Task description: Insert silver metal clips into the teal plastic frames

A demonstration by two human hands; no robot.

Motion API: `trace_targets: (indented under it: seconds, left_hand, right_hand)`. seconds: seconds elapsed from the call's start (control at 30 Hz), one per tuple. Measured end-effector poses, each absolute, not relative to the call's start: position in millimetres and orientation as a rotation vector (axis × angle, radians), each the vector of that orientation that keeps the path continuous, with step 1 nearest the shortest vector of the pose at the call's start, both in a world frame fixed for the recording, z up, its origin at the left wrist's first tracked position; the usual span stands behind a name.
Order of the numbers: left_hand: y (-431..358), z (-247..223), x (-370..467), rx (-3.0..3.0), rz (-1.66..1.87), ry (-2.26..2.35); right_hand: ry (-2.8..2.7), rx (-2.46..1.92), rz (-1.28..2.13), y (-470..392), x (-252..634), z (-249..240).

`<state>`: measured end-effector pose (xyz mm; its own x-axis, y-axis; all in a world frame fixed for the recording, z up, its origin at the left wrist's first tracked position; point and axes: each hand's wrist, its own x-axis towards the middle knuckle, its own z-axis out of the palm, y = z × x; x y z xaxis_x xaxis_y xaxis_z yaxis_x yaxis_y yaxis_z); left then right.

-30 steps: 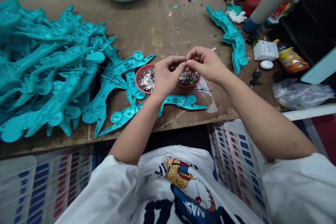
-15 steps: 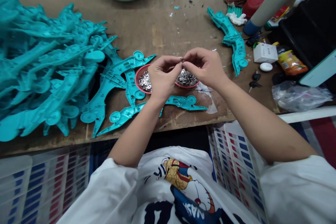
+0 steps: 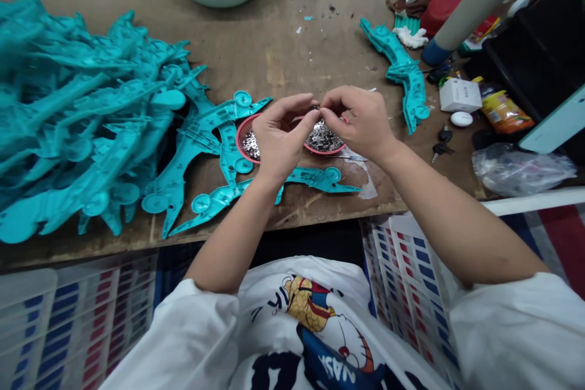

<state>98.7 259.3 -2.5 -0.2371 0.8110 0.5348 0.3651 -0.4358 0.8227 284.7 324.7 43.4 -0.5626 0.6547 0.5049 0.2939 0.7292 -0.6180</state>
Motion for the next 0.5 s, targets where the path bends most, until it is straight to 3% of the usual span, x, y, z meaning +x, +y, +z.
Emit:
trace_targets:
  seconds: [0.27, 0.5]
  left_hand:
    - [247.9, 5.4, 110.5, 1.626, 1.804, 1.474]
    - [241.2, 7.7, 108.6, 1.604, 1.743, 1.423]
  right_hand:
    - [-2.229, -0.709, 0.377, 317.0, 283.8, 39.5]
    - [-2.307, -0.660, 0.455, 317.4, 287.1, 45.4]
